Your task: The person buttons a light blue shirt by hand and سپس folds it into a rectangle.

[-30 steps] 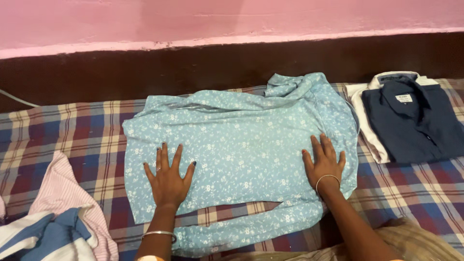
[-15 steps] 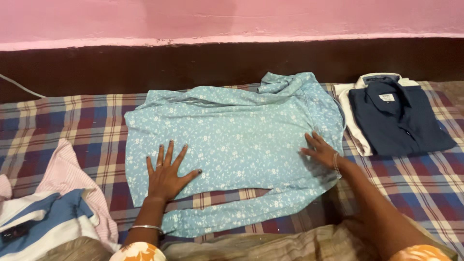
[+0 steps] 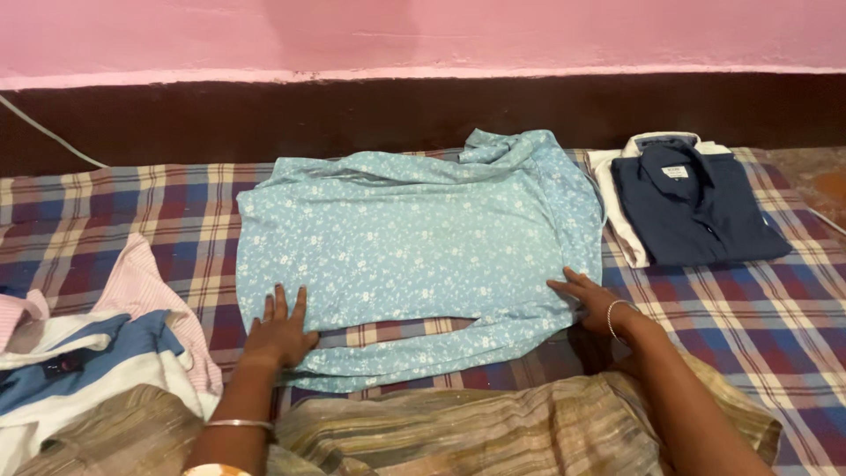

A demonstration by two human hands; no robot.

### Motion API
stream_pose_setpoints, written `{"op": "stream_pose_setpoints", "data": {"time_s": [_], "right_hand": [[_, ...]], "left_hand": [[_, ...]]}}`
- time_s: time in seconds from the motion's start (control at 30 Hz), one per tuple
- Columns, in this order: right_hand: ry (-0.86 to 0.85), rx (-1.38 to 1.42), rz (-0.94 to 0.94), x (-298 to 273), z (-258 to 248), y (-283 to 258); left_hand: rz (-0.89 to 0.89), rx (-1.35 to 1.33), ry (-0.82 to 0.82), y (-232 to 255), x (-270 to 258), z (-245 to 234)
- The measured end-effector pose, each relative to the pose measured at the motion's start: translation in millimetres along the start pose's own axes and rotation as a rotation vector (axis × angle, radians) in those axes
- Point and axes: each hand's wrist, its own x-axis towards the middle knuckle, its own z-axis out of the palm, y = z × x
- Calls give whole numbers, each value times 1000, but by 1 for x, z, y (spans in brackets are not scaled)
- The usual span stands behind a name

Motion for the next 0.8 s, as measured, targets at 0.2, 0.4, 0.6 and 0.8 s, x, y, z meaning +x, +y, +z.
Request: {"op": "stream_pose_setpoints", "data": {"time_s": [0.2,0.4,0.6,0.8], "right_hand": [[113,-115,-42,3,8,2],[134,-88,17,12,18,11],[122,81,18,25,26,38],[-137,-1,90,13,4,41]], "left_hand": [[-71,193,208,2,-5,26],[-121,117,400,6,-26,7],[-130,111,442,2,-29,3],[-24,164,253,-28,-11,-10]]}}
